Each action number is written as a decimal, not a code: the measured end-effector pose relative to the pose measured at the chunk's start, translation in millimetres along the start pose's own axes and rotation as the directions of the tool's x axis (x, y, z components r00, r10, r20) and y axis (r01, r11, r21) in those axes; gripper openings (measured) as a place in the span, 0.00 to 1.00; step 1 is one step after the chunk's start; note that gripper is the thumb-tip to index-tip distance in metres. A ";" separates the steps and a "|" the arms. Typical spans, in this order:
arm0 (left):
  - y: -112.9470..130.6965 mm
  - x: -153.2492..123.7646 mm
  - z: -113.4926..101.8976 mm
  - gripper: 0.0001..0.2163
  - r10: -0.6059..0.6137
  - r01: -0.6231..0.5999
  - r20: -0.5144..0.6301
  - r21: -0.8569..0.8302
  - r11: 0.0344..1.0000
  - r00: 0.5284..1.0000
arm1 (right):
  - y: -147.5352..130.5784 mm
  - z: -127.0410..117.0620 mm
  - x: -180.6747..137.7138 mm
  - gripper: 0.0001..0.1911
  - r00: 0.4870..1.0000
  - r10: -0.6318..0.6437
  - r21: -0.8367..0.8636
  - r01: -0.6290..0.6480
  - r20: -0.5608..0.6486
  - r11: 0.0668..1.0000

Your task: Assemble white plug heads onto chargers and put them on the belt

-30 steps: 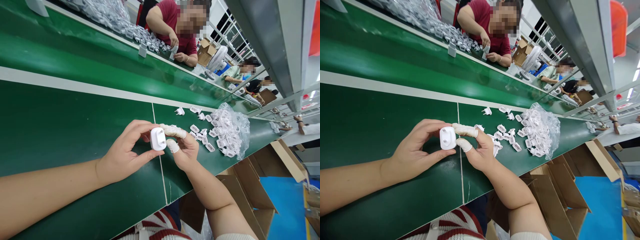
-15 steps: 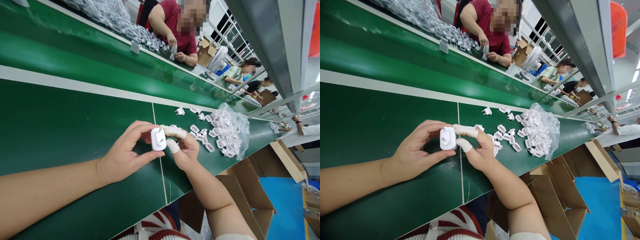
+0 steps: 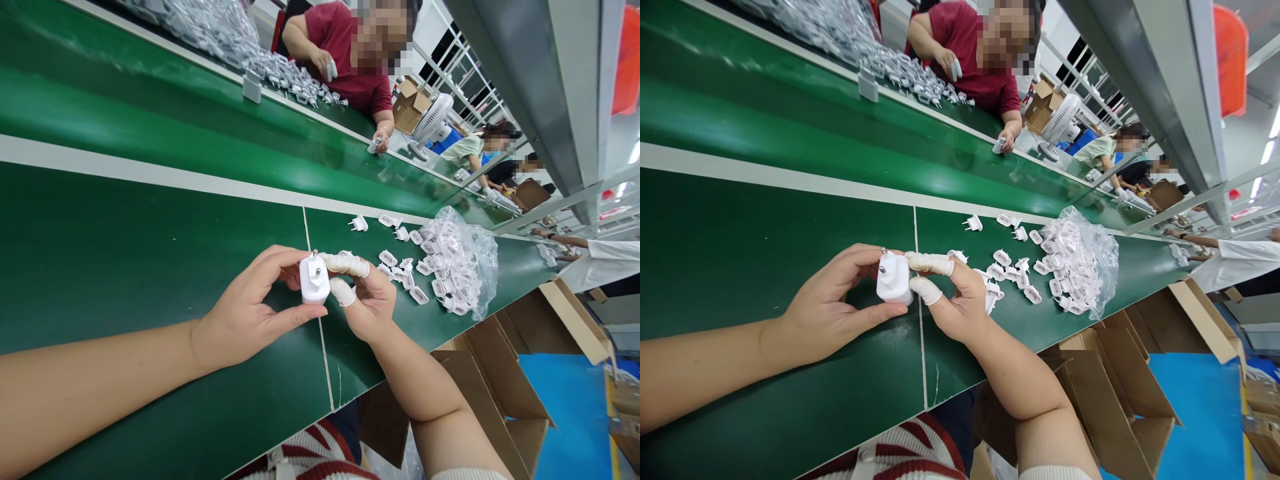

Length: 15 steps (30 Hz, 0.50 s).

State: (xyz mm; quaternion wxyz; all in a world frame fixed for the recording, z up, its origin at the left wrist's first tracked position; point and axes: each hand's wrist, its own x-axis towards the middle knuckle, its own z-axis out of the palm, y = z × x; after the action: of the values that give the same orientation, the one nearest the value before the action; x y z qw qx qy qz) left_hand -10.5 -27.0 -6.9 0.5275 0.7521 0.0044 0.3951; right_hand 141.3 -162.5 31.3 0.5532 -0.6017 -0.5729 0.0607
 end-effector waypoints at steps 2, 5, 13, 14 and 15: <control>-0.9 -1.3 -0.3 0.23 -0.024 0.024 0.006 -0.014 1.000 1.000 | 1.6 -1.2 -0.3 0.12 1.000 0.002 -0.002 -0.002 0.013 1.000; -1.1 -2.7 0.3 0.22 -0.088 0.088 0.007 -0.075 0.993 0.996 | 4.9 -3.2 0.1 0.22 0.995 -0.029 0.098 0.019 0.096 0.995; 10.9 7.8 2.4 0.19 -0.347 0.438 0.275 -0.439 0.785 0.897 | 5.8 -4.4 1.8 0.43 0.975 -0.146 -0.117 0.167 0.168 0.979; 12.4 9.7 1.9 0.20 -0.357 0.466 0.306 -0.469 0.750 0.883 | 5.1 -4.8 1.8 0.43 0.972 -0.175 -0.142 0.198 0.156 0.970; 14.0 11.5 1.1 0.21 -0.368 0.497 0.339 -0.501 0.709 0.866 | 4.4 -5.2 1.8 0.42 0.967 -0.207 -0.167 0.231 0.148 0.959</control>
State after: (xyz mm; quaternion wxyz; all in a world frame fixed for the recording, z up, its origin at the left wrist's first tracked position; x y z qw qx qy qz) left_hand -7.6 -29.1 10.9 0.8037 0.5734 0.0060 0.1590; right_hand 148.3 -163.0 31.1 0.4607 -0.5774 -0.6739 -0.0149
